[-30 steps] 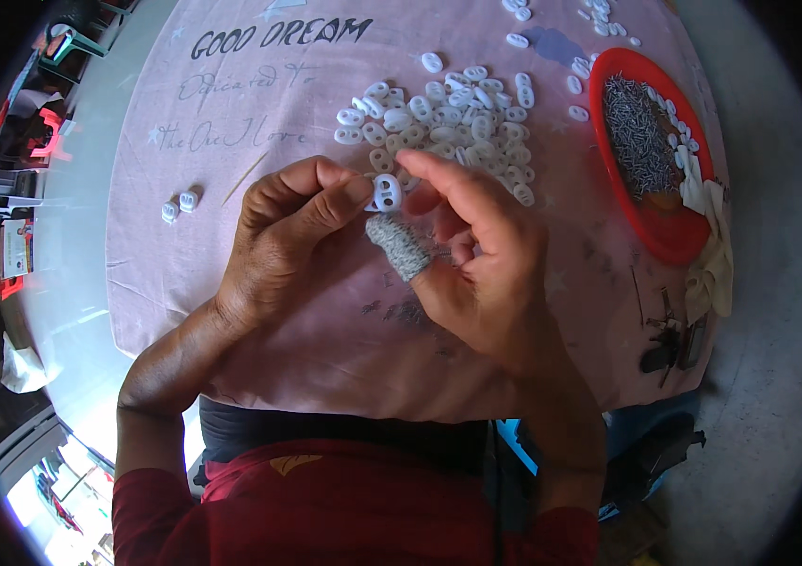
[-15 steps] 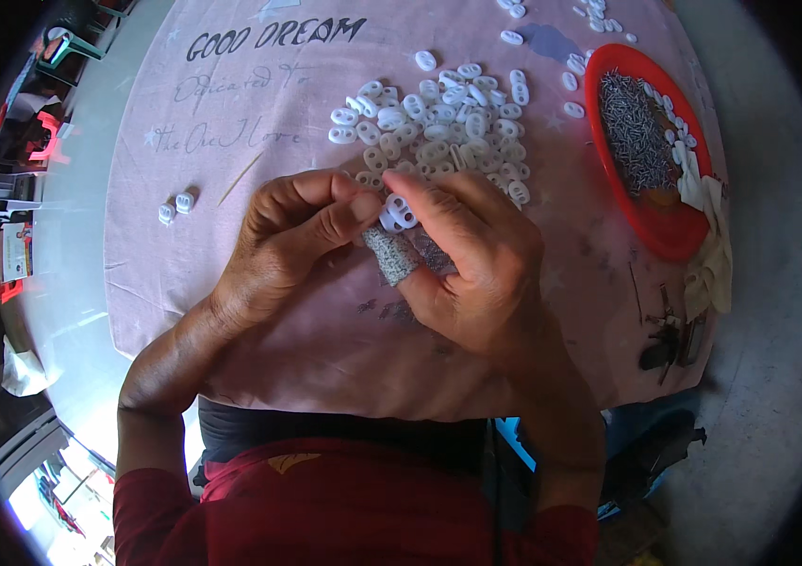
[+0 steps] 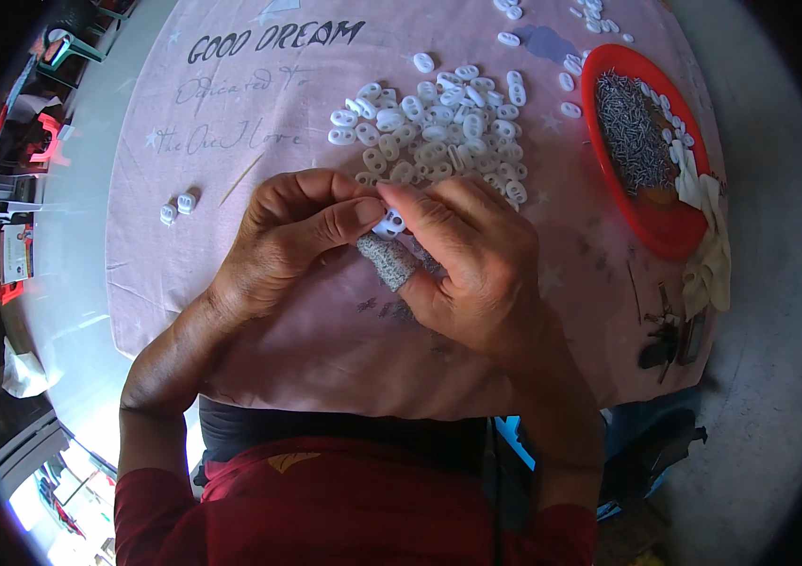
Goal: The person assembles plastic cord locks by hand, inserting small springs into the plastic toggle components and fastening the pieces together.
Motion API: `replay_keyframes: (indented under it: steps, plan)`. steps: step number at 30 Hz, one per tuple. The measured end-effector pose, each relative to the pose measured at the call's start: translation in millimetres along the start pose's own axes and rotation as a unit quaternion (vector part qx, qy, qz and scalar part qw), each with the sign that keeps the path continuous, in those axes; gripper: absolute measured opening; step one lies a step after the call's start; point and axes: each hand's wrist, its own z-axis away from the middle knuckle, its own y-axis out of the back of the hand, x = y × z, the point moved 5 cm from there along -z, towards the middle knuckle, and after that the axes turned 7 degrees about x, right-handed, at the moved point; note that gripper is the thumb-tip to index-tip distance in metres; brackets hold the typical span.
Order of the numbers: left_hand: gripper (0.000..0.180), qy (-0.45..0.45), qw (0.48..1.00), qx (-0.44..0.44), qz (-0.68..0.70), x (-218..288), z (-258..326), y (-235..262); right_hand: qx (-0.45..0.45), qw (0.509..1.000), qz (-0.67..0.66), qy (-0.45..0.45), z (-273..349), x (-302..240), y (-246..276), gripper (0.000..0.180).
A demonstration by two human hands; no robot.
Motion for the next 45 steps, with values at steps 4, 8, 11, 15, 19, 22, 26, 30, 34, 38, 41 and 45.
replay_keyframes:
  steps: [4,8,11,15,19,22,26,30,34,38,41,45]
  plan:
    - [0.008,-0.002,1.0,-0.023,-0.011,-1.2,-0.8,1.5,0.007,1.0,0.002,0.015,0.1,-2.3,-1.0,0.052]
    - [0.007,-0.025,0.999,-0.026,-0.02,-4.8,-2.7,3.1,-0.009,0.999,0.013,0.032,1.0,-3.9,-0.6,0.054]
    - [0.008,-0.019,0.998,-0.035,-0.044,-6.4,-2.8,3.4,-0.016,0.999,0.019,0.044,1.0,-6.0,0.3,0.055]
    - [0.014,-0.058,0.996,-0.041,-0.06,-1.0,-3.4,3.0,-0.028,0.999,0.012,0.037,1.1,-5.7,1.7,0.056]
    - [0.014,-0.014,0.996,-0.046,-0.073,3.2,-1.2,0.6,-0.003,0.998,0.011,0.056,0.8,-4.3,3.4,0.056]
    - [0.016,-0.018,0.995,-0.032,-0.092,-1.7,-1.5,4.5,-0.019,0.999,0.017,0.04,-2.0,-5.2,1.3,0.056]
    - [0.013,-0.003,0.998,-0.022,-0.062,-0.1,-0.2,0.9,-0.014,0.998,0.047,0.036,-2.2,-1.3,3.5,0.053]
    - [0.01,-0.041,0.996,-0.016,-0.073,-1.8,-1.1,2.8,-0.027,0.994,0.081,0.06,-0.6,-0.8,1.0,0.05]
    - [0.007,-0.063,0.995,-0.024,-0.07,-3.1,-1.9,1.6,-0.029,0.993,0.096,0.061,-2.0,-1.7,1.2,0.046]
    - [0.006,-0.053,0.994,-0.024,-0.087,-7.5,-3.0,3.6,-0.065,0.99,0.119,0.045,-0.8,-1.7,-3.7,0.034]
    - [0.006,-0.076,0.991,-0.024,-0.104,-8.5,-3.9,3.9,-0.069,0.988,0.126,0.046,-0.1,-1.1,-4.8,0.03]
    - [0.005,-0.072,0.99,-0.031,-0.121,-7.3,-4.3,2.3,-0.083,0.985,0.144,0.047,-1.2,-4.2,-3.3,0.027]
